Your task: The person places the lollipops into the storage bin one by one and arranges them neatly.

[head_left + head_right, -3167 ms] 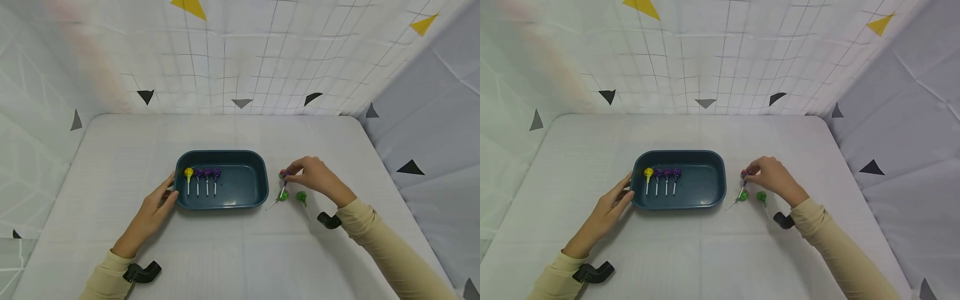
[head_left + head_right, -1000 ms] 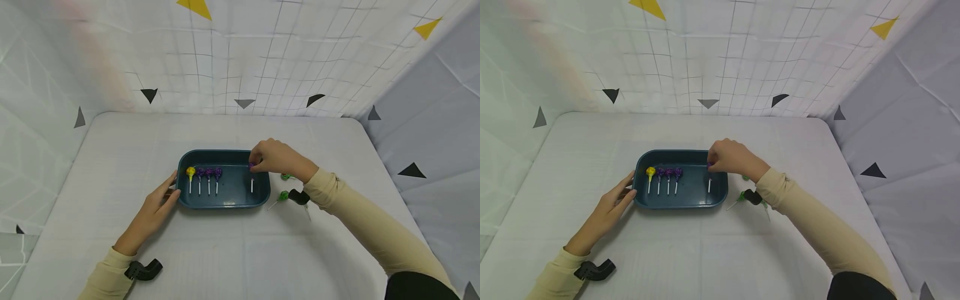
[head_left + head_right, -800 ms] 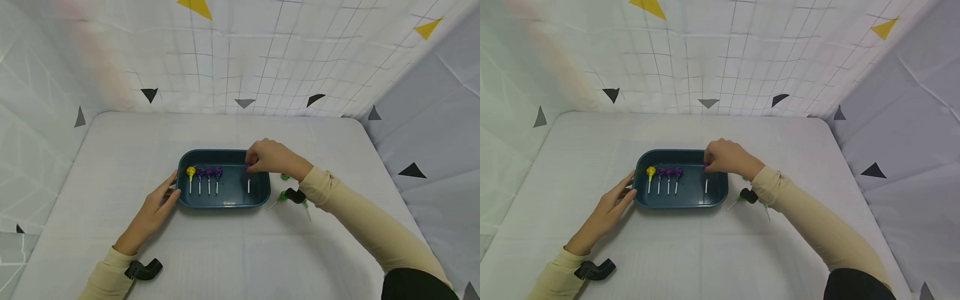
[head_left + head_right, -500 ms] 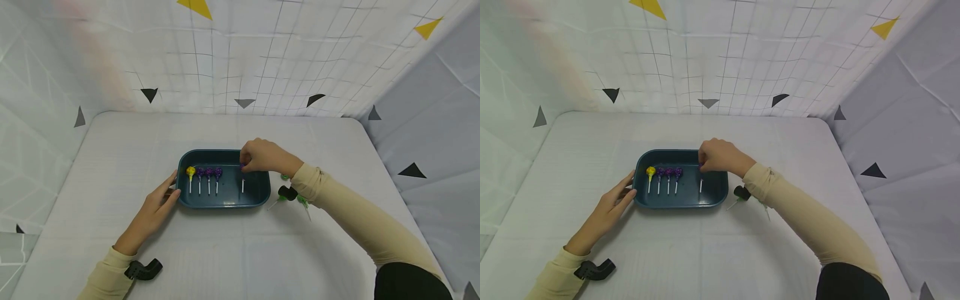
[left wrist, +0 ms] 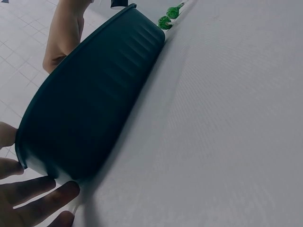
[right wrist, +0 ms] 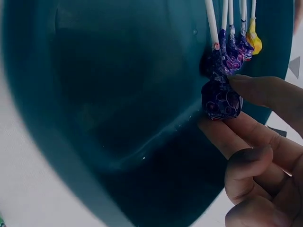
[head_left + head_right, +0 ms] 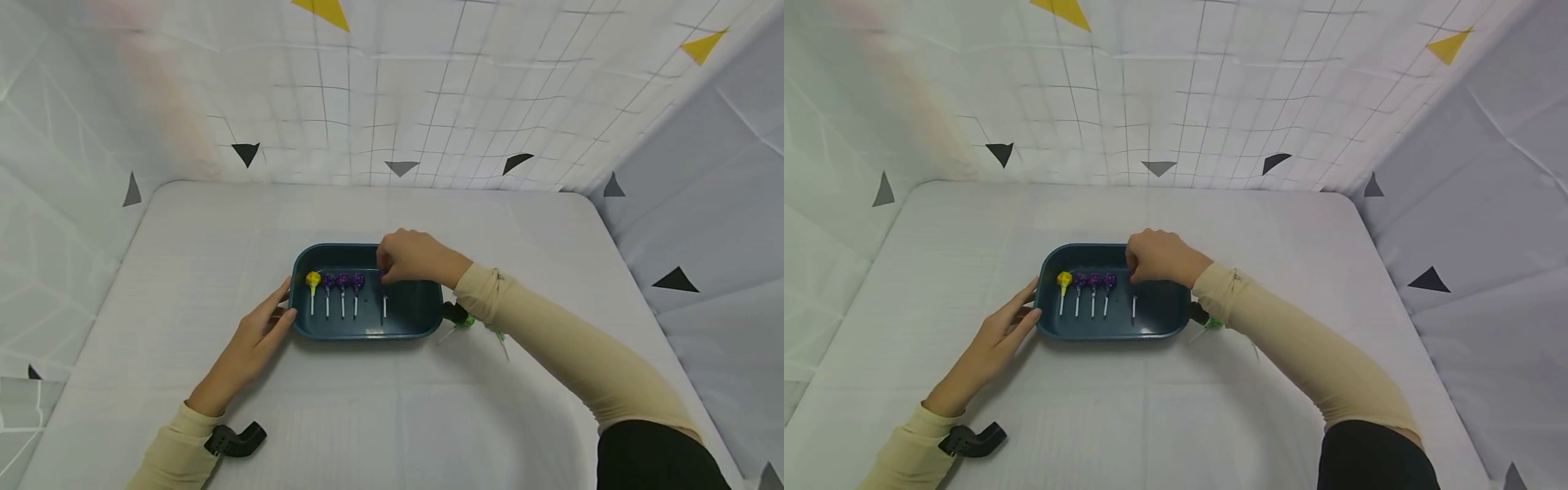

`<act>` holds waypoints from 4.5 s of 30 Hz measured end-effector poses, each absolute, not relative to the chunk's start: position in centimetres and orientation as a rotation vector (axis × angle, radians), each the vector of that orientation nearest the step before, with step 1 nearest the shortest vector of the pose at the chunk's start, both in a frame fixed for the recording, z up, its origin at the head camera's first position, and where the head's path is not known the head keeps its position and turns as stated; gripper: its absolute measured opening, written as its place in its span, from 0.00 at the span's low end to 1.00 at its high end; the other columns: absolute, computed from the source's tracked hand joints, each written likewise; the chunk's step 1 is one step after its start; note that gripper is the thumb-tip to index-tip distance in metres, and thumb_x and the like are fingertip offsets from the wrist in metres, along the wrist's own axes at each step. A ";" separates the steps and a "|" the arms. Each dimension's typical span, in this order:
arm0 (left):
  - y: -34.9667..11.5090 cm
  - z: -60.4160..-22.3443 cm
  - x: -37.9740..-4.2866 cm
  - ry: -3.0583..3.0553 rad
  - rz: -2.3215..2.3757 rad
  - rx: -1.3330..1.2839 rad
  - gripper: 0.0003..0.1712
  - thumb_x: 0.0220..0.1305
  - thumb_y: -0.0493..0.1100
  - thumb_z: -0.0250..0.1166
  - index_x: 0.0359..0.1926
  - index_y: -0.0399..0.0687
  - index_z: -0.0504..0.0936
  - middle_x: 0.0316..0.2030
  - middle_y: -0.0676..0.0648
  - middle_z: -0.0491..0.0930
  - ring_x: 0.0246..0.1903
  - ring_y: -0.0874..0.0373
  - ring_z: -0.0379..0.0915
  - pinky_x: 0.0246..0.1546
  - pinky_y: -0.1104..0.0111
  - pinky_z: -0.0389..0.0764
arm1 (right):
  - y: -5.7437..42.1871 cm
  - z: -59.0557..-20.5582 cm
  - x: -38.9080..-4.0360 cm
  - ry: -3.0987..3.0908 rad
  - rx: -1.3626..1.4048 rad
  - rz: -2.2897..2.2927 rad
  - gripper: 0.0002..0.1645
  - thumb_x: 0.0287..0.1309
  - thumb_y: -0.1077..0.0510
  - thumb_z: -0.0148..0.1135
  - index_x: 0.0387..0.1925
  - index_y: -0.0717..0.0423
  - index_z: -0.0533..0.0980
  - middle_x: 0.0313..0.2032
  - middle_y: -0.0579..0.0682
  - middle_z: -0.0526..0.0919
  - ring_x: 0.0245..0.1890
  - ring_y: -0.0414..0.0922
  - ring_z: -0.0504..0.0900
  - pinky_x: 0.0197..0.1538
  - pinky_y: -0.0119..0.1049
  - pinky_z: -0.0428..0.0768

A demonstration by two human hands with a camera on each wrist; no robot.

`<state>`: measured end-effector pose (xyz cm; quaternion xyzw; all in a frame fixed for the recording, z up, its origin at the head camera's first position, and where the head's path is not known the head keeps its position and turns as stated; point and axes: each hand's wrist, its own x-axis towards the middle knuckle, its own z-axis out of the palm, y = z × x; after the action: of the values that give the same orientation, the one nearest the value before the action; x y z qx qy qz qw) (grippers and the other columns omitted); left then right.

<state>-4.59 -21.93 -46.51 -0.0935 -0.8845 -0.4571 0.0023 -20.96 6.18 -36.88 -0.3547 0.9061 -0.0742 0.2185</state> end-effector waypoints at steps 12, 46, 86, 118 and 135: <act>-21.9 -46.5 -4.7 -2.768 -1.425 -0.294 0.35 0.82 0.47 0.52 0.82 0.44 0.53 0.70 0.34 0.72 0.57 0.42 0.81 0.58 0.44 0.79 | 5.0 -37.8 -21.1 2.496 -0.985 -0.150 0.10 0.59 0.51 0.76 0.40 0.50 0.89 0.41 0.46 0.91 0.40 0.43 0.88 0.45 0.42 0.87; -22.1 -46.8 -4.7 -2.769 -1.430 -0.292 0.36 0.82 0.47 0.52 0.83 0.48 0.52 0.71 0.35 0.72 0.58 0.42 0.81 0.59 0.44 0.79 | 3.0 -38.5 -21.4 2.504 -0.942 -0.042 0.13 0.57 0.50 0.78 0.40 0.51 0.89 0.40 0.46 0.91 0.39 0.44 0.88 0.44 0.44 0.87; -22.1 -46.7 -4.7 -2.758 -1.444 -0.310 0.36 0.82 0.46 0.52 0.82 0.45 0.52 0.71 0.35 0.71 0.58 0.42 0.80 0.59 0.44 0.79 | 3.3 -38.4 -21.4 2.488 -0.949 -0.095 0.13 0.58 0.50 0.77 0.42 0.51 0.89 0.42 0.47 0.91 0.42 0.44 0.88 0.47 0.43 0.87; -21.9 -46.7 -4.5 -2.785 -1.436 -0.292 0.35 0.83 0.48 0.50 0.83 0.48 0.51 0.72 0.35 0.70 0.58 0.42 0.80 0.60 0.43 0.78 | 10.2 -34.3 -19.3 2.605 -0.839 -0.297 0.18 0.62 0.48 0.73 0.48 0.53 0.88 0.44 0.47 0.91 0.47 0.45 0.89 0.49 0.46 0.87; -21.6 -46.6 -4.5 -2.787 -1.441 -0.308 0.35 0.83 0.48 0.51 0.83 0.50 0.51 0.71 0.35 0.70 0.59 0.41 0.80 0.59 0.43 0.78 | 17.5 -33.7 -17.0 2.725 -0.620 -0.481 0.14 0.61 0.53 0.74 0.46 0.55 0.88 0.42 0.50 0.92 0.37 0.45 0.89 0.44 0.46 0.85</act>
<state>-4.54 -21.59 -46.64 -0.0978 -0.8840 -0.4570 -0.0054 -17.05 17.55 -33.71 -0.2160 0.9498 -0.1676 0.1522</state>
